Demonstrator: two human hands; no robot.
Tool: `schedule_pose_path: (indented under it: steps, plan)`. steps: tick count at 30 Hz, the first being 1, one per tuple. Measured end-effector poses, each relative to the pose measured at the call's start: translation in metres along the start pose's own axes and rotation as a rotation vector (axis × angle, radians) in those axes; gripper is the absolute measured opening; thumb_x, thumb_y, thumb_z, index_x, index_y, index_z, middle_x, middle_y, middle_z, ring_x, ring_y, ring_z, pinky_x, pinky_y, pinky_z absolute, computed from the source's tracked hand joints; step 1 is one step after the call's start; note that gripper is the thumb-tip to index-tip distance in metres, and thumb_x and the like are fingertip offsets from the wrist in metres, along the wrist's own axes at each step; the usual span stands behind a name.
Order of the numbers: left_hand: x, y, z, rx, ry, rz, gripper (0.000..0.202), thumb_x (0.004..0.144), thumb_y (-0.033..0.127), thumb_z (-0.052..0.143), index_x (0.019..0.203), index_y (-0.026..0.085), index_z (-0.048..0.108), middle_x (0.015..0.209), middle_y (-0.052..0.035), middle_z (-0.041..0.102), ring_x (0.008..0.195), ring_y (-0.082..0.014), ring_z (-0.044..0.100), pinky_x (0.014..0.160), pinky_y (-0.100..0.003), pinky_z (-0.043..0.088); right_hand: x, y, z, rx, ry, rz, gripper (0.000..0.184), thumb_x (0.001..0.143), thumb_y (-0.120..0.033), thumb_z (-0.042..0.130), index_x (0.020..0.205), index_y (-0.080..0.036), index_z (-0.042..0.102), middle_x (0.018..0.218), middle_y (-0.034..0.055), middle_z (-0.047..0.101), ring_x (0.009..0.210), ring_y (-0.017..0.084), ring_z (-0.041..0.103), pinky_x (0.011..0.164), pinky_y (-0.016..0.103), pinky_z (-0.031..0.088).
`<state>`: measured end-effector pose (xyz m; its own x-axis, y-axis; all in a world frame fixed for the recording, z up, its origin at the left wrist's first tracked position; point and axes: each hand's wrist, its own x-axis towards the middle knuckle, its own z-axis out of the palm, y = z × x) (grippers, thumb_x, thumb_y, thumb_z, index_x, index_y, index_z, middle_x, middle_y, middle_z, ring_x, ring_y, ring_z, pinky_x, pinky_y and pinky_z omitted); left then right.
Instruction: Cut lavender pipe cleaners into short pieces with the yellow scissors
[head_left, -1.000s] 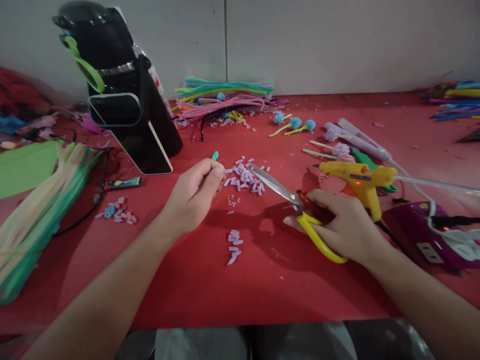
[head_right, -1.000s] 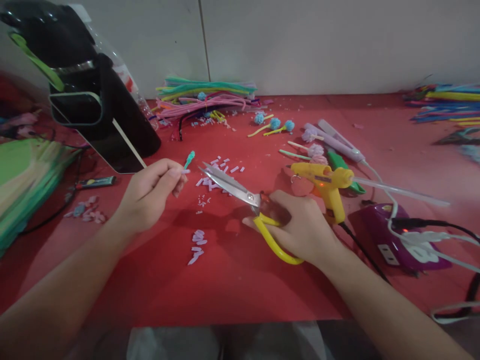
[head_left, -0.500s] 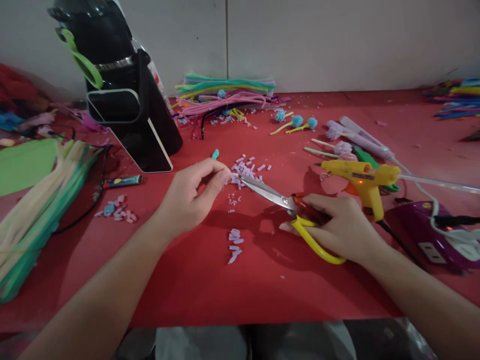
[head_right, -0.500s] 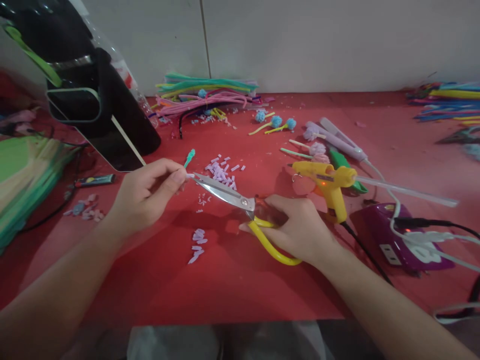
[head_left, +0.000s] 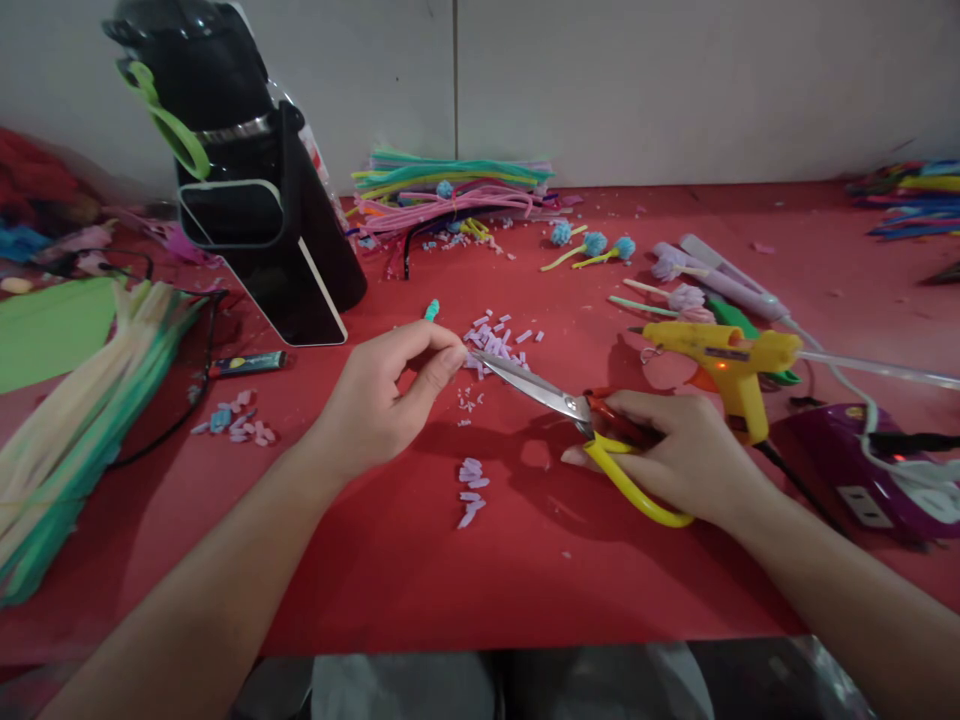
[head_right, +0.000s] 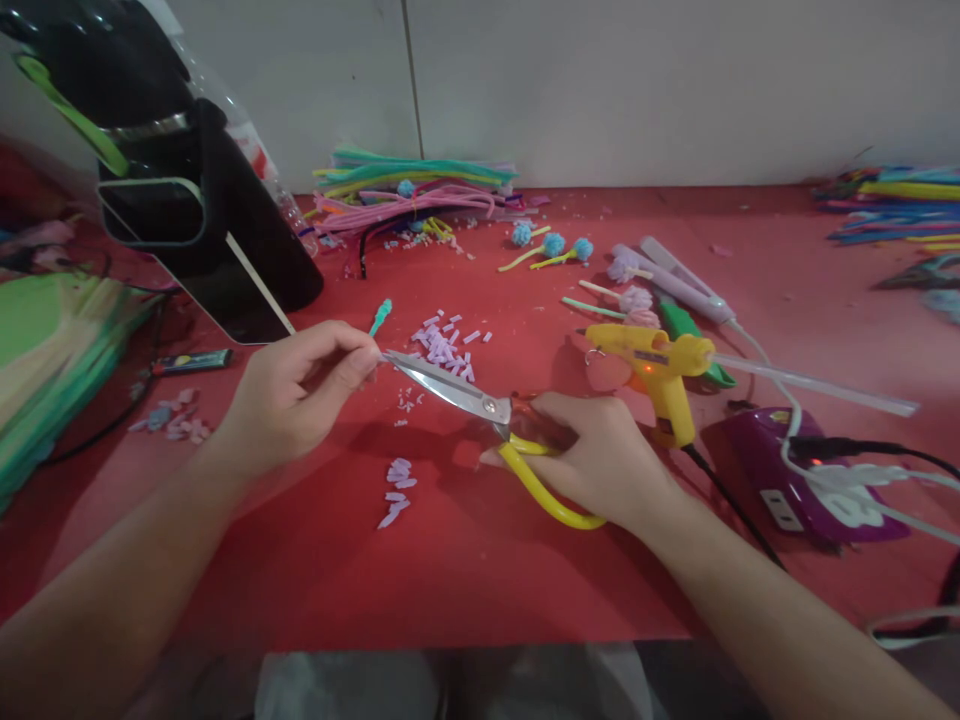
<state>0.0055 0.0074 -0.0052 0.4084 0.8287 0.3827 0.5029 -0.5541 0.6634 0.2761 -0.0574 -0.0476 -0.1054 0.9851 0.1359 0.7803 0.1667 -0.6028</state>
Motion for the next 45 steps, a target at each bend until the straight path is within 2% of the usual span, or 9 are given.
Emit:
schedule_pose_path:
  steps: [9,15,25,32,37,45]
  plan:
    - [-0.0014,-0.0010,0.0011,0.003,0.032,-0.014,0.017,0.095,0.029,0.055,0.085,0.020,0.065,0.074,-0.0004,0.063,0.067,-0.0127,0.055,0.064,-0.025,0.043,0.0002,-0.0008,-0.0007,0.004,-0.005,0.018,0.061,0.067,-0.079,0.067,0.060,-0.020,0.050,0.055,-0.0049,0.031,0.053,0.010,0.028,0.045,0.026,0.026]
    - [-0.0024,-0.0010,0.0024,0.004,0.057,-0.015,0.019,0.095,0.031,0.055,0.084,0.020,0.066,0.071,0.0000,0.062,0.061,-0.0118,0.050,0.061,-0.025,0.042,0.0004,-0.0021,-0.0007,0.026,-0.001,0.022,0.060,0.069,-0.078,0.066,0.061,-0.020,0.049,0.055,-0.0045,0.032,0.053,0.010,0.028,0.046,0.026,0.026]
    - [-0.0030,-0.0010,0.0059,0.011,0.072,-0.003,0.017,0.097,0.028,0.054,0.087,0.020,0.064,0.074,0.0000,0.064,0.062,-0.0106,0.054,0.059,-0.024,0.043,0.0012,-0.0005,-0.0014,0.019,-0.030,0.038,0.059,0.068,-0.076,0.068,0.061,-0.020,0.050,0.056,-0.0050,0.032,0.054,0.010,0.029,0.047,0.027,0.025]
    - [-0.0023,0.0014,0.0057,0.006,0.086,0.008,0.018,0.097,0.027,0.053,0.085,0.019,0.063,0.073,-0.0002,0.064,0.064,-0.0101,0.055,0.060,-0.023,0.044,0.0008,-0.0016,-0.0022,0.023,-0.004,0.043,0.064,0.068,-0.078,0.067,0.057,-0.021,0.037,0.056,-0.0054,0.026,0.055,0.010,0.024,0.047,0.027,0.023]
    - [-0.0019,0.0023,0.0058,0.034,0.105,0.007,0.018,0.097,0.023,0.052,0.082,0.017,0.061,0.070,0.0009,0.061,0.062,-0.0096,0.054,0.058,-0.022,0.042,-0.0010,-0.0038,-0.0036,0.050,-0.017,0.083,0.063,0.064,-0.075,0.073,0.060,-0.021,0.040,0.056,-0.0059,0.030,0.054,0.009,0.026,0.046,0.025,0.023]
    - [-0.0025,0.0030,0.0055,0.042,0.080,0.023,0.018,0.098,0.021,0.051,0.082,0.018,0.058,0.070,0.0030,0.058,0.061,-0.0074,0.049,0.058,-0.021,0.039,0.0002,-0.0059,-0.0033,0.072,-0.041,0.097,0.063,0.064,-0.079,0.069,0.061,-0.020,0.046,0.057,-0.0050,0.031,0.055,0.010,0.028,0.048,0.026,0.024]
